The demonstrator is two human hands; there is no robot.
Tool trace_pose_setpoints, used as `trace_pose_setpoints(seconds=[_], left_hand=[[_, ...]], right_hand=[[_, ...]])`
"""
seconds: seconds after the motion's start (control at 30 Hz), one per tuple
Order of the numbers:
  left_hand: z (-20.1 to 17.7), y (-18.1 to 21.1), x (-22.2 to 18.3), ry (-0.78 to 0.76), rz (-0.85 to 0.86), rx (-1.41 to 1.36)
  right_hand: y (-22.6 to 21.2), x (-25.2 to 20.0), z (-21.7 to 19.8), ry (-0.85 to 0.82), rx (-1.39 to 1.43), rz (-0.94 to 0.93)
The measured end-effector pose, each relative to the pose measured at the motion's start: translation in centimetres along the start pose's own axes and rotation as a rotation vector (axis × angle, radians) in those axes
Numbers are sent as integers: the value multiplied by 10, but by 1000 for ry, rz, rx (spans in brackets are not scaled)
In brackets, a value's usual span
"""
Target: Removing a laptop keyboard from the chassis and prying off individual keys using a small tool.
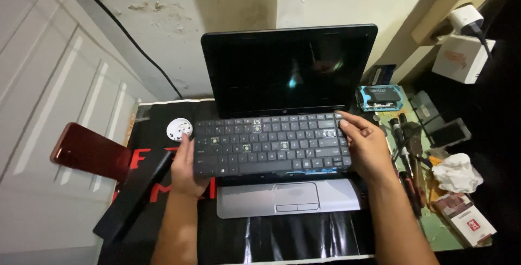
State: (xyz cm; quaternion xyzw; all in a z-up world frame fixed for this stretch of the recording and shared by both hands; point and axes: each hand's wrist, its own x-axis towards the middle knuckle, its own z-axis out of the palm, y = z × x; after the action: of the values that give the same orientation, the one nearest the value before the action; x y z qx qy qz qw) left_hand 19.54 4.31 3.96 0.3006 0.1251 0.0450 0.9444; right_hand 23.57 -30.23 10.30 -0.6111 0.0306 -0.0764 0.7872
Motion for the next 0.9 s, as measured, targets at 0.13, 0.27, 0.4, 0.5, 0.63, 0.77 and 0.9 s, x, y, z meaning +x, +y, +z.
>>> trace_pose_setpoints(seconds=[0.13,0.27,0.4,0.5,0.63,0.77,0.9], left_hand=[[36,14,-27,-300,-94,-179],[23,11,-21,-458,-123,-116],[19,8,-8,-345,-8,102],[21,17,-8,-287,56,320],[26,28,-10,-153,96,263],[21,32,-7,-73,70,-58],[14,40,-3,-55,166,-158]], right_hand=[[12,8,-11,28,91,40],[2,2,-8,56,64,113],[19,14,-24,9,61,56],[26,13,-29,-57,60,37],[30,16,-35,-158,76,30],[22,5,-17,-133,-42,-6],[33,3,-5,-150,-654,-392]])
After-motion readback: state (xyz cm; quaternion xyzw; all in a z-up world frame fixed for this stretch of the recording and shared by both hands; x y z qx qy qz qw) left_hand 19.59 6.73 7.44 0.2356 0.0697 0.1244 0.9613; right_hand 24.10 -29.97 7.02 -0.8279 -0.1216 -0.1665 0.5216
